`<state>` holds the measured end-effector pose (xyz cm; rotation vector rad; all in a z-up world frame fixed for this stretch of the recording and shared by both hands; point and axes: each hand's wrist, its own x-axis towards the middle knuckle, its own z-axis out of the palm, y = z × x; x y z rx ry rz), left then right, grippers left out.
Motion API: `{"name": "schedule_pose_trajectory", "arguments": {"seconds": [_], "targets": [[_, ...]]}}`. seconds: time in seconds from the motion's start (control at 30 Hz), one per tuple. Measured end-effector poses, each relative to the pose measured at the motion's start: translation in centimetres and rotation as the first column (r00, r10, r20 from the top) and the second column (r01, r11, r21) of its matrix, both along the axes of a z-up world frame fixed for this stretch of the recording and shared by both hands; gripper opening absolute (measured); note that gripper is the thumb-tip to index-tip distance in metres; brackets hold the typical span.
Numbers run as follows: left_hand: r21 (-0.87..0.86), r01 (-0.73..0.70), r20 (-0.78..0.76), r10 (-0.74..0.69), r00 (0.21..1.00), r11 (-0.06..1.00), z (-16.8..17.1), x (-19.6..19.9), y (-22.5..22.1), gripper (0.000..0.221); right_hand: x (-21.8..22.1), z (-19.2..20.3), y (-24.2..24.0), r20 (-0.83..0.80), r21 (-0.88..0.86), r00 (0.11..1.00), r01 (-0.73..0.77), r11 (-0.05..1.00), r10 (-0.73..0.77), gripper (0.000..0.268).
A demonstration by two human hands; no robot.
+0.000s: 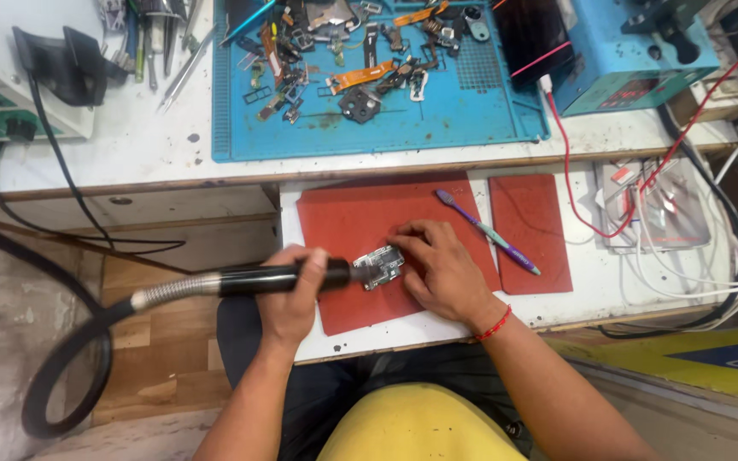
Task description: The person cleans a small circuit board with a toothbrush and then uses a hot air gun to heat the board. The person holds the board steady with one hand while operating the tool with the other.
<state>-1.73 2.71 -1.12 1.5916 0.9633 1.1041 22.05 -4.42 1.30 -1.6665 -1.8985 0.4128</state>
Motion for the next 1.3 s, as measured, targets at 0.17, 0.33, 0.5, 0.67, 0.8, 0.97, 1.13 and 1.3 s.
{"name": "schedule_pose_trajectory", "arguments": {"seconds": [0.17,0.33,0.5,0.67,0.8,0.97,1.13,1.3], "targets": [[0.079,0.092,0.020,-0.094,0.995,0.993,0.5,-0.1,-0.1,0.024,0.0,-0.1,0.5,-0.005,0.048,1.000,0.018,0.999,-0.018,0.041],[0.058,0.046,0.082,-0.051,0.995,0.997,0.4,-0.3,-0.7,0.022,-0.5,0.0,0.0,-0.001,0.048,1.000,0.024,0.999,-0.024,0.042],[0.020,-0.079,0.081,0.077,0.994,0.997,0.2,0.1,-0.4,0.023,-0.3,0.2,0.2,-0.010,0.032,1.000,0.020,0.999,-0.020,0.038],[0.007,-0.166,0.139,0.163,0.977,0.986,-0.1,0.0,-0.9,0.021,-0.1,-0.2,0.3,0.012,0.040,1.000,0.017,0.999,-0.018,0.038],[0.090,-0.055,0.107,0.045,0.993,0.994,-0.4,0.1,-1.1,0.021,-0.2,0.0,0.2,0.012,0.037,1.000,0.018,0.999,-0.019,0.039],[0.169,-0.059,0.076,0.047,0.996,0.984,-0.3,0.2,-0.8,0.018,-0.8,0.0,0.3,0.049,0.088,0.993,0.107,0.990,-0.111,0.037],[0.139,-0.119,0.053,0.113,0.992,0.983,-0.2,0.4,-1.2,0.020,-1.0,-0.4,0.0,0.063,0.105,0.981,0.176,0.979,-0.183,0.037],[0.288,-0.121,0.054,0.110,0.993,0.950,0.6,0.4,-0.7,0.025,-1.0,-0.1,0.6,0.069,0.114,0.987,0.139,0.984,-0.148,0.036]]}}
